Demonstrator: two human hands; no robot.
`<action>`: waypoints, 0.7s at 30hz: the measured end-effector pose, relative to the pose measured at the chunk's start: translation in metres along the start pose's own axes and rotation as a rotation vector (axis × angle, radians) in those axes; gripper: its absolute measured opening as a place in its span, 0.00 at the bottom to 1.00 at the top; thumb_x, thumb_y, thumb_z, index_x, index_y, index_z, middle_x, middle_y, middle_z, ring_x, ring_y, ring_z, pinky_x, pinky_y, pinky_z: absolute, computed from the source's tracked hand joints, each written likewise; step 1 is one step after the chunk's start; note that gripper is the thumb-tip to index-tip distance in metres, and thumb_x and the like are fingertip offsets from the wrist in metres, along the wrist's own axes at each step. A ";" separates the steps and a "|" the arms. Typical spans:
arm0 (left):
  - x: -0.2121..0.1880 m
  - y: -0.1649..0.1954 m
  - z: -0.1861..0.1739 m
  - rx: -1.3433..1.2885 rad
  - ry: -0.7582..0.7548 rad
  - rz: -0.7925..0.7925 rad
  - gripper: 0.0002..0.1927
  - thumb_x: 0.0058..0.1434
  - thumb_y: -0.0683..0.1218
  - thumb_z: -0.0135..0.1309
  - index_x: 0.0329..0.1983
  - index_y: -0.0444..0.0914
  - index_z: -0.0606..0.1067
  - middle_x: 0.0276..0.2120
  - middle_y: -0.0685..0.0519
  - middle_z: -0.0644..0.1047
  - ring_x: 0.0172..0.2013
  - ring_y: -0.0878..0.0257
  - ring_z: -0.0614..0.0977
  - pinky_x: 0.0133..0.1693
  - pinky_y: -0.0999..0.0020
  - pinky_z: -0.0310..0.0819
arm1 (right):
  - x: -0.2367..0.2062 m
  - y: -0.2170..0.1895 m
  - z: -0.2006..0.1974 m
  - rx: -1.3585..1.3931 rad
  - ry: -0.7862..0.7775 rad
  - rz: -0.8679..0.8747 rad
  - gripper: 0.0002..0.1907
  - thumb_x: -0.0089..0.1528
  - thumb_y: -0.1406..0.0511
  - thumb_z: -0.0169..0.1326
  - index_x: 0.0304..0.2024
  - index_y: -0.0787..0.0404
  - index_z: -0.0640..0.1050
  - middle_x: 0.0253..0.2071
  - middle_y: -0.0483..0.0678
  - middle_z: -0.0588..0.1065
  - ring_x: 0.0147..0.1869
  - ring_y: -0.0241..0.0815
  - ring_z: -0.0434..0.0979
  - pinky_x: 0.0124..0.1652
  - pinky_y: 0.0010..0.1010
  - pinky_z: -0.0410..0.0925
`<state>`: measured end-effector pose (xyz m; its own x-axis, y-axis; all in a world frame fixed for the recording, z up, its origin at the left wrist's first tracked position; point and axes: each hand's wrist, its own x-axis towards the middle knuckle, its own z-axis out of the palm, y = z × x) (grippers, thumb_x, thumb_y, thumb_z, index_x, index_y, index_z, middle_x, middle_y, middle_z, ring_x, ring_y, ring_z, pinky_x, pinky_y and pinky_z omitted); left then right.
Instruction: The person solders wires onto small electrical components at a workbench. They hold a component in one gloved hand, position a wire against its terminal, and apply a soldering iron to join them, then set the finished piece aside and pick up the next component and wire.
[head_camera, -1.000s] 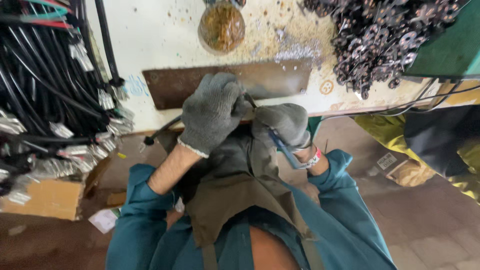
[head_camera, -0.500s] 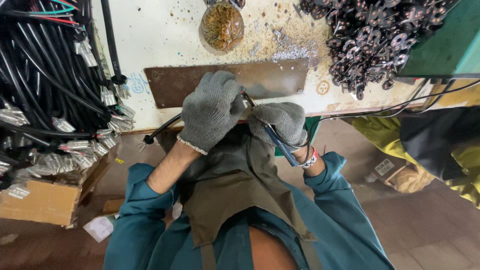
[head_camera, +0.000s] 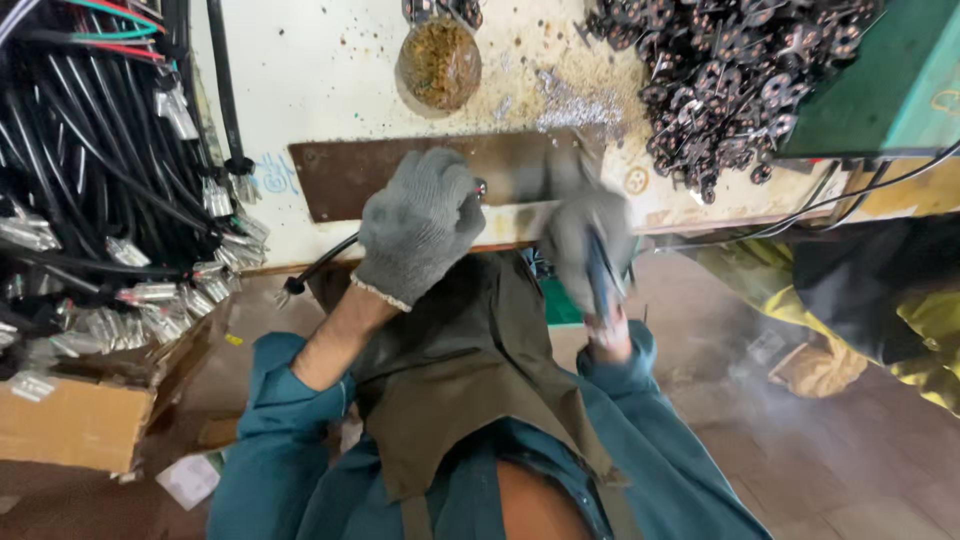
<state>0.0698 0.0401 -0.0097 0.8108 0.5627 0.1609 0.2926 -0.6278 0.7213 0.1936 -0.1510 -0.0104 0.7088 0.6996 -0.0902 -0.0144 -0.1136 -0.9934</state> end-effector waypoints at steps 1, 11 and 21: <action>0.000 -0.001 -0.004 -0.007 -0.013 -0.010 0.08 0.54 0.41 0.60 0.36 0.41 0.73 0.40 0.50 0.76 0.41 0.52 0.79 0.35 0.58 0.75 | 0.009 0.008 0.004 0.035 0.020 -0.002 0.10 0.67 0.69 0.58 0.50 0.63 0.72 0.39 0.49 0.74 0.34 0.40 0.73 0.33 0.27 0.66; -0.009 -0.015 -0.021 0.012 0.087 -0.087 0.09 0.55 0.39 0.61 0.34 0.41 0.72 0.38 0.51 0.75 0.39 0.52 0.79 0.38 0.57 0.75 | 0.163 0.006 0.018 -1.009 0.178 -0.357 0.14 0.65 0.63 0.64 0.48 0.62 0.74 0.39 0.51 0.77 0.40 0.50 0.81 0.39 0.35 0.71; -0.009 -0.016 -0.016 -0.001 0.114 -0.089 0.10 0.56 0.40 0.62 0.34 0.42 0.71 0.36 0.52 0.74 0.39 0.52 0.78 0.35 0.56 0.74 | 0.060 -0.012 0.026 -0.760 0.056 -0.476 0.20 0.63 0.69 0.71 0.48 0.57 0.71 0.42 0.52 0.78 0.44 0.46 0.83 0.45 0.35 0.76</action>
<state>0.0499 0.0537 -0.0120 0.7186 0.6739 0.1716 0.3605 -0.5720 0.7367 0.2181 -0.0890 -0.0061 0.5544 0.7586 0.3422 0.7458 -0.2705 -0.6087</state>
